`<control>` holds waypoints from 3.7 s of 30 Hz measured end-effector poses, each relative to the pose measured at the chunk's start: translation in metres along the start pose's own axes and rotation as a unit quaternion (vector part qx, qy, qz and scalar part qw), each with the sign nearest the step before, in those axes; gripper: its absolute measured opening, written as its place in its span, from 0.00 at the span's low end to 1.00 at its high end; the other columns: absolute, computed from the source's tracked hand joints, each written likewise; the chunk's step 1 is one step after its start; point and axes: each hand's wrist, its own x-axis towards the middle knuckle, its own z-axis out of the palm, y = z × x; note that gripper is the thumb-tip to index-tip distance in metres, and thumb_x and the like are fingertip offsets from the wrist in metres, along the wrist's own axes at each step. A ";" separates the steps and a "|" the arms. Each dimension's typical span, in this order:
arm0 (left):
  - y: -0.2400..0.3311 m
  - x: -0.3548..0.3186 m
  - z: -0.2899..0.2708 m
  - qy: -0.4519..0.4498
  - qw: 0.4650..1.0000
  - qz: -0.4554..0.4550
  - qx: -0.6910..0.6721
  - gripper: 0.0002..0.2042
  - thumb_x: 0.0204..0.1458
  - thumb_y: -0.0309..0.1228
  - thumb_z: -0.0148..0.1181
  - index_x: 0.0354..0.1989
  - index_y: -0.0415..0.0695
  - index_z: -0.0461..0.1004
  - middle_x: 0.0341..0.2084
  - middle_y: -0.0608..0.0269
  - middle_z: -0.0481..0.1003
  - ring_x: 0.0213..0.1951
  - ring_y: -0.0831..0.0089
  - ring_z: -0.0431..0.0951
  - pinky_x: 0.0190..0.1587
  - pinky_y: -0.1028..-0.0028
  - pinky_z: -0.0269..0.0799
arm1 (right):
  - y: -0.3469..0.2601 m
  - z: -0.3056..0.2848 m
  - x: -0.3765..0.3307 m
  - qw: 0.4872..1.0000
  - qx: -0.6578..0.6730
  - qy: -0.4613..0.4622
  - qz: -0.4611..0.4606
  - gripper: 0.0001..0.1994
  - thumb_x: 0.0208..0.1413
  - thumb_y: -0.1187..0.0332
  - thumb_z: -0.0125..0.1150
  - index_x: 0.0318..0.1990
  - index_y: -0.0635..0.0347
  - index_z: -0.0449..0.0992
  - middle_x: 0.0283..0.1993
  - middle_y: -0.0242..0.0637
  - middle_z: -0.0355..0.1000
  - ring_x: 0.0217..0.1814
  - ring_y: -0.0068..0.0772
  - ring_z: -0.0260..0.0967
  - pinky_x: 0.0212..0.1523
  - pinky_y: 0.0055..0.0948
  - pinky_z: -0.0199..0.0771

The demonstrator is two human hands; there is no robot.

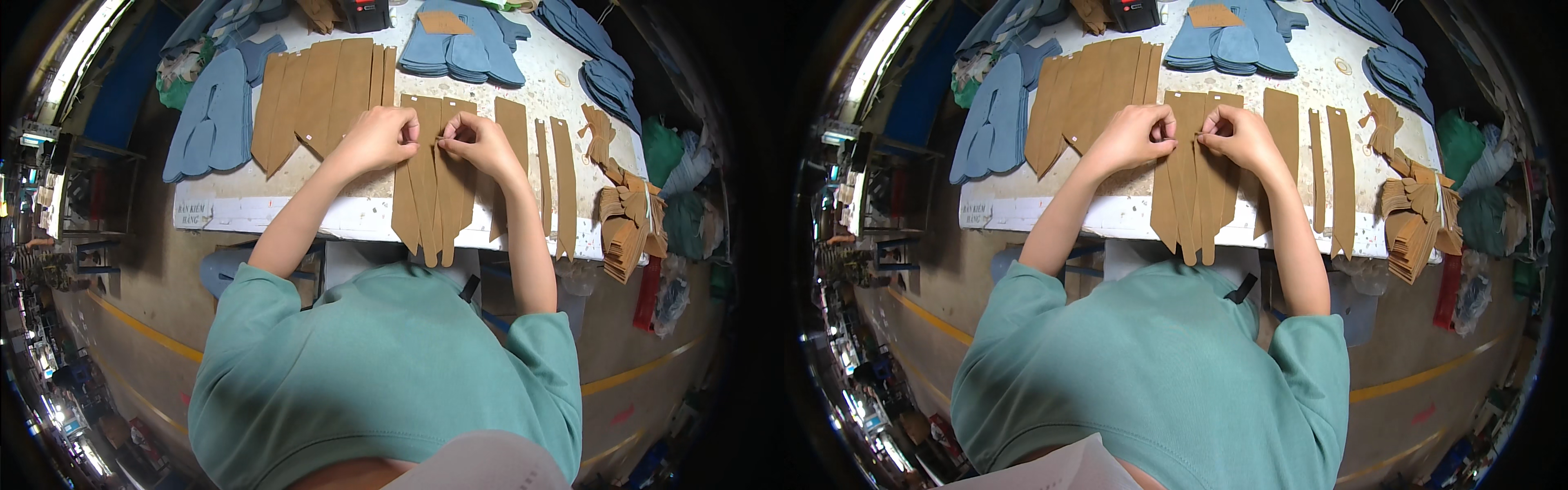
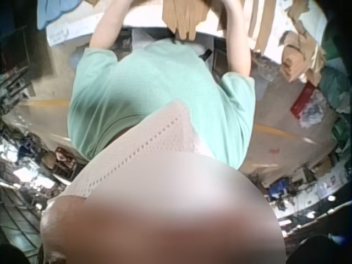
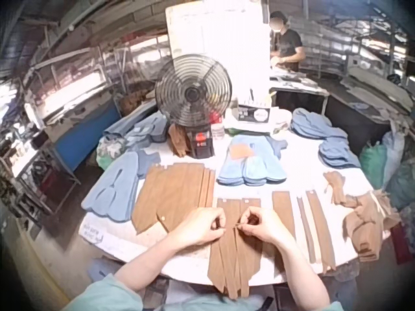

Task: The person sorts and stacks brown cardboard pieces on a worktable. They pick up individual pieces, align them, and place them into neat piles, occasionally adjusting the stacks.

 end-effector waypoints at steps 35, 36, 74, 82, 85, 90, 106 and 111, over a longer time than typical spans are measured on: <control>0.069 0.019 0.012 -0.025 0.857 -0.011 -0.514 0.18 0.68 0.43 0.40 0.49 0.41 0.71 0.30 0.69 0.74 0.38 0.80 0.74 0.47 0.79 0.69 | -0.036 -0.033 -0.024 0.928 0.245 0.132 -0.246 0.06 0.57 0.73 0.62 0.41 0.62 0.78 0.39 0.30 0.76 0.41 0.16 0.70 0.45 0.18 0.68; 0.078 0.022 0.014 -0.014 0.851 0.041 -0.523 0.18 0.68 0.42 0.40 0.48 0.41 0.70 0.27 0.70 0.72 0.36 0.80 0.74 0.46 0.79 0.69 | -0.039 -0.045 -0.028 0.926 0.285 0.135 -0.206 0.07 0.55 0.71 0.65 0.40 0.62 0.80 0.38 0.30 0.76 0.38 0.17 0.70 0.43 0.20 0.71; 0.083 -0.068 0.007 -0.083 0.939 -0.036 -0.332 0.12 0.62 0.28 0.51 0.49 0.38 0.75 0.38 0.59 0.79 0.40 0.77 0.79 0.46 0.77 0.74 | 0.043 -0.044 -0.121 0.875 -0.359 0.321 0.042 0.23 0.48 0.66 0.66 0.54 0.61 0.73 0.41 0.49 0.70 0.44 0.50 0.71 0.47 0.42 0.72; 0.038 -0.115 0.006 0.075 0.894 -0.138 -0.419 0.14 0.63 0.30 0.50 0.54 0.37 0.71 0.40 0.57 0.77 0.41 0.75 0.78 0.45 0.77 0.73 | 0.053 -0.020 -0.120 0.853 -0.330 0.402 0.053 0.21 0.47 0.75 0.58 0.52 0.58 0.73 0.39 0.47 0.69 0.44 0.49 0.70 0.47 0.43 0.71; 0.032 -0.124 0.012 0.097 0.879 -0.157 -0.439 0.19 0.63 0.30 0.51 0.61 0.39 0.64 0.48 0.54 0.73 0.47 0.72 0.76 0.49 0.75 0.72 | 0.043 -0.021 -0.120 0.854 -0.329 0.402 0.042 0.21 0.48 0.74 0.60 0.53 0.58 0.73 0.40 0.47 0.69 0.43 0.50 0.69 0.48 0.43 0.70; 0.033 -0.126 0.020 0.070 0.864 -0.170 -0.469 0.27 0.61 0.29 0.53 0.68 0.43 0.52 0.59 0.50 0.63 0.57 0.63 0.70 0.56 0.69 0.69 | 0.015 -0.010 -0.117 0.945 -0.050 0.318 -0.052 0.22 0.53 0.72 0.64 0.57 0.54 0.72 0.49 0.43 0.69 0.50 0.37 0.71 0.49 0.33 0.75; 0.024 -0.103 0.053 0.055 0.848 -0.154 -0.503 0.25 0.58 0.23 0.57 0.63 0.33 0.58 0.40 0.58 0.75 0.40 0.77 0.77 0.44 0.79 0.74 | 0.008 0.049 -0.101 0.947 0.288 0.135 0.033 0.23 0.54 0.81 0.60 0.59 0.63 0.70 0.46 0.34 0.71 0.33 0.15 0.69 0.41 0.19 0.73; 0.031 -0.121 0.049 -0.002 0.781 -0.205 -0.591 0.24 0.58 0.22 0.55 0.64 0.38 0.60 0.38 0.63 0.75 0.38 0.80 0.77 0.42 0.78 0.76 | 0.003 0.035 -0.102 0.852 0.512 0.093 0.063 0.24 0.54 0.79 0.61 0.60 0.66 0.69 0.53 0.36 0.72 0.39 0.12 0.67 0.33 0.13 0.67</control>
